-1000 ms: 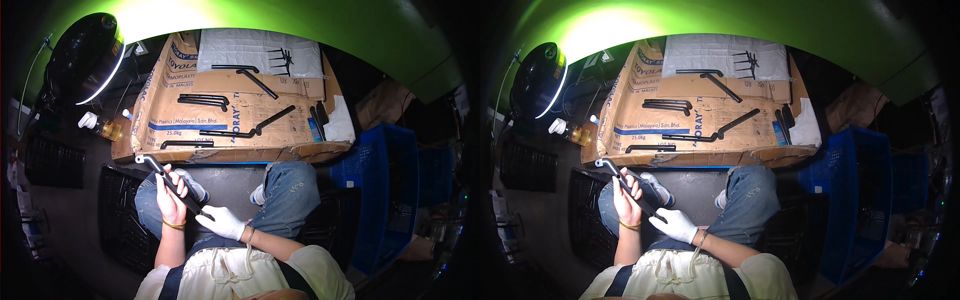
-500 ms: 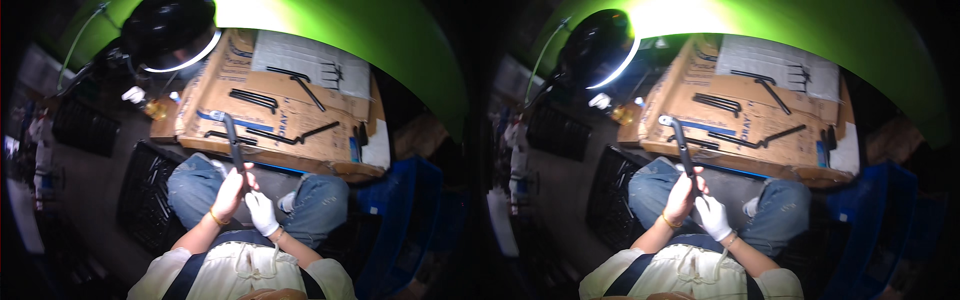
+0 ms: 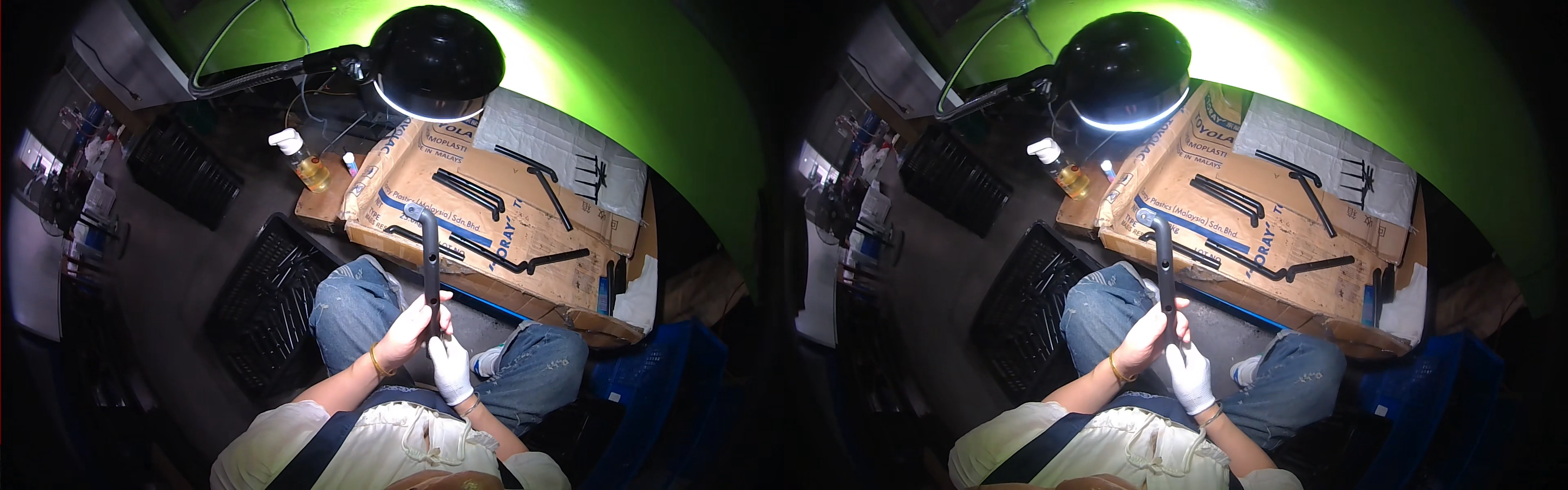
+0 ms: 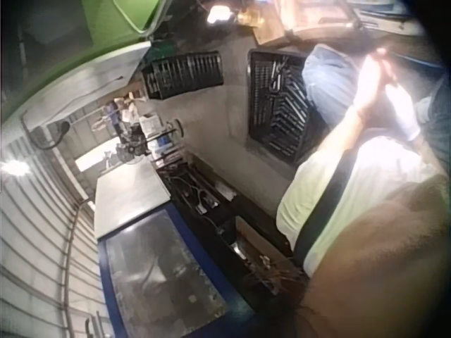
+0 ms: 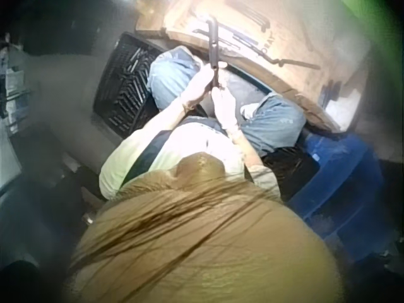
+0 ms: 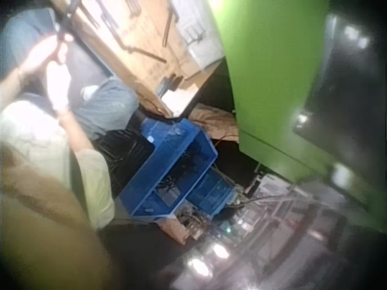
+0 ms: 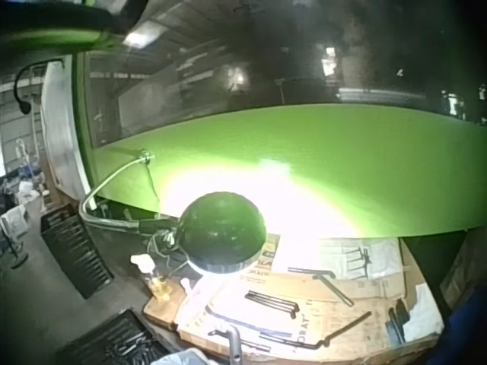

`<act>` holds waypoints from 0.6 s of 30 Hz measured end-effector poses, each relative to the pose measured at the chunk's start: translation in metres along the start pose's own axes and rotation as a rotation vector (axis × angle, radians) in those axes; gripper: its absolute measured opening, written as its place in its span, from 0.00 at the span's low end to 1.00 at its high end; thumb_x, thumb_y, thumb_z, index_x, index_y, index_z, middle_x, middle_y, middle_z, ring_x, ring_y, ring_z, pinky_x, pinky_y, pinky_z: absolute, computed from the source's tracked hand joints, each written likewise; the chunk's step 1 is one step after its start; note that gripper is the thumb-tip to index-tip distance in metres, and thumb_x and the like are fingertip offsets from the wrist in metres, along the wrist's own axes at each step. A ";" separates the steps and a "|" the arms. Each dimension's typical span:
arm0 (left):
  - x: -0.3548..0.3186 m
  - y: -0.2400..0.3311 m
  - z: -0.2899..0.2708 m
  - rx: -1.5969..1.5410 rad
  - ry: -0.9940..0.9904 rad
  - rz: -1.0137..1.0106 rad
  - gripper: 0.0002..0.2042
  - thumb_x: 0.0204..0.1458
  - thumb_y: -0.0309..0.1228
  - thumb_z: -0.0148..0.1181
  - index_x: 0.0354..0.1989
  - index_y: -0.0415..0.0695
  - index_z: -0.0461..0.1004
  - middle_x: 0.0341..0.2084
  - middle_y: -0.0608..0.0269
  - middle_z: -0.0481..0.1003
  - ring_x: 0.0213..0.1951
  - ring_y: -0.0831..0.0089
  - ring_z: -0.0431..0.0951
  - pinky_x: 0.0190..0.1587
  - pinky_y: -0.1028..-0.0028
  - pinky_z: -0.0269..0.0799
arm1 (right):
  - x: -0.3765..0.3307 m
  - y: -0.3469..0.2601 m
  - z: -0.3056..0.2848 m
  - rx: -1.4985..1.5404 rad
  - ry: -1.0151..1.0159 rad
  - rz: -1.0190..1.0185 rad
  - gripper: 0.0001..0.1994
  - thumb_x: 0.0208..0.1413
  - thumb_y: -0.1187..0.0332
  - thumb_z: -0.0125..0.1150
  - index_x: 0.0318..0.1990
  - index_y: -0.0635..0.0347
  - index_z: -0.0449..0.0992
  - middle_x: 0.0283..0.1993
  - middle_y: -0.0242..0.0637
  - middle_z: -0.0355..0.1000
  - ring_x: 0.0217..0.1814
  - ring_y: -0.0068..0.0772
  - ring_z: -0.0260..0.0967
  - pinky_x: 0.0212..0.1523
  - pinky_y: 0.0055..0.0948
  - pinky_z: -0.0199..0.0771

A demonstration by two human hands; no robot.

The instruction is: Inspecting and organizing black plastic components next to an injection molding machine.

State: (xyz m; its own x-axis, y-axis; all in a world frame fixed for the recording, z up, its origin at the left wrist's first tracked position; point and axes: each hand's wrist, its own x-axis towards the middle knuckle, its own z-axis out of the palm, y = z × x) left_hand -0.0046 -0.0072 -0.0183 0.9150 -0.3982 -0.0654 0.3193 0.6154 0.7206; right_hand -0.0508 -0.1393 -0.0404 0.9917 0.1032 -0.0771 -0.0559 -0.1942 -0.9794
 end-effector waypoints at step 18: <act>-0.200 0.053 -0.366 0.271 1.645 -0.189 0.13 0.63 0.41 0.51 0.39 0.42 0.70 0.23 0.63 0.71 0.20 0.74 0.71 0.18 0.73 0.70 | 0.008 0.021 -0.018 -0.156 -0.059 0.003 0.09 0.63 0.70 0.50 0.39 0.66 0.74 0.38 0.39 0.72 0.43 0.30 0.68 0.49 0.29 0.67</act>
State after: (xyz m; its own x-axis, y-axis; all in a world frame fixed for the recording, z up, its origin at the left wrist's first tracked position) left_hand -0.0802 0.3545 -0.2197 0.1946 0.7467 -0.6360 0.5587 0.4486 0.6976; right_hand -0.0416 -0.1603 -0.0578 0.9828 0.1585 -0.0951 -0.0355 -0.3429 -0.9387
